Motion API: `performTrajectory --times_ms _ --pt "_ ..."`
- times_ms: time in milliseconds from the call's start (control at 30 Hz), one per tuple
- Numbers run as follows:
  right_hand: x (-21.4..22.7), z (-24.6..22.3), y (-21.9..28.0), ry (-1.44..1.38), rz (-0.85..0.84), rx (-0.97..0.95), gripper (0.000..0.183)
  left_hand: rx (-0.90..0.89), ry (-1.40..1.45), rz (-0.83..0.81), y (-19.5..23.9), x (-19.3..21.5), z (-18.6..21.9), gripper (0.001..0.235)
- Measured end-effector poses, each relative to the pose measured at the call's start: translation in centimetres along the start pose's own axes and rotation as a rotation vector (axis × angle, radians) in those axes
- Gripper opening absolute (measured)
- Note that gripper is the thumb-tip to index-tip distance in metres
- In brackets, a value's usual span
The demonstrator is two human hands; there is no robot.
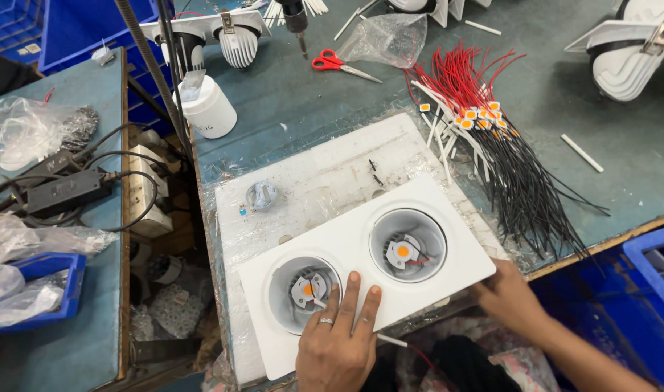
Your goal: The person assembles a dual LED light fixture by inserting wires into sockets, securing them with a screwdriver, and using a hot glue gun to fix components. They handle red and black wires, a white fixture, and a glue gun throughout the process.
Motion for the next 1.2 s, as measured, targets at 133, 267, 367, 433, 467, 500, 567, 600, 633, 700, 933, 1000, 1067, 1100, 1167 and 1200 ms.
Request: performTrajectory --times_ms 133,267,367,433,467,500,567,600,633,700,933,1000,1067,1100,1167,1200 --pt "-0.3 -1.3 0.7 0.064 0.094 0.145 0.025 -0.059 0.001 -0.015 0.1 0.0 -0.6 0.055" --pt "-1.4 -1.4 1.0 0.019 0.076 -0.01 0.026 -0.097 -0.011 0.018 0.3 -0.1 -0.7 0.049" --pt "-1.7 -1.4 0.8 -0.062 0.07 -0.068 0.025 -0.087 -0.01 0.023 0.2 -0.2 -0.6 0.047" --pt "-1.8 -1.5 0.5 -0.081 0.066 -0.082 0.025 -0.073 -0.007 0.008 0.2 -0.1 -0.5 0.048" --pt "-1.8 -1.5 0.4 -0.089 0.065 -0.089 0.025 -0.067 -0.004 -0.002 0.0 0.0 -0.5 0.05" --pt "-1.9 -1.6 0.2 -0.091 0.075 -0.065 0.026 -0.061 0.0 -0.012 -0.2 0.1 -0.5 0.051" --pt "-1.7 -1.8 -0.3 -0.096 0.095 -0.019 0.028 -0.016 0.033 -0.01 -0.6 0.3 -0.6 0.057" --pt "-1.9 -1.7 -0.5 -0.122 0.074 -0.073 0.025 0.007 0.047 -0.01 -0.8 0.5 -0.7 0.06" --pt "-2.0 -1.6 -0.6 -0.149 0.054 -0.127 0.022 0.02 0.071 -0.026 -1.0 0.6 -0.8 0.062" --pt "-2.4 -1.4 -0.6 -0.274 0.024 -0.207 0.014 0.048 0.115 -0.058 -1.4 1.0 -1.0 0.066" --pt "-2.8 0.0 0.2 -0.429 -0.063 -0.197 0.019 0.072 0.147 -0.052 -1.7 2.1 -0.8 0.064" --pt "-2.6 0.4 0.3 -0.432 -0.1 -0.157 0.023 0.07 0.16 -0.058 -1.8 2.4 -0.8 0.065" --pt "-2.6 0.7 0.3 -0.482 -0.139 -0.114 0.028 0.068 0.173 -0.059 -1.8 2.6 -0.9 0.063" --pt "-2.6 0.9 0.3 -0.519 -0.167 -0.143 0.028 0.068 0.18 -0.06 -1.8 2.6 -1.0 0.062" --pt "-2.6 1.1 0.2 -0.592 -0.227 -0.203 0.027 0.06 0.182 -0.057 -1.8 2.6 -1.2 0.06" --pt "-2.5 1.2 0.1 -0.586 -0.255 -0.21 0.028 0.058 0.18 -0.055 -1.7 2.6 -1.3 0.06"
Point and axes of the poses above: each hand's wrist, its own y-axis away from the middle knuckle, its own x-axis out of the back of the hand, z = x × y, the point moved 2 cm from there along -y, towards the middle knuckle, and after that the axes turned 4 degrees about y, right-handed, at the moved point
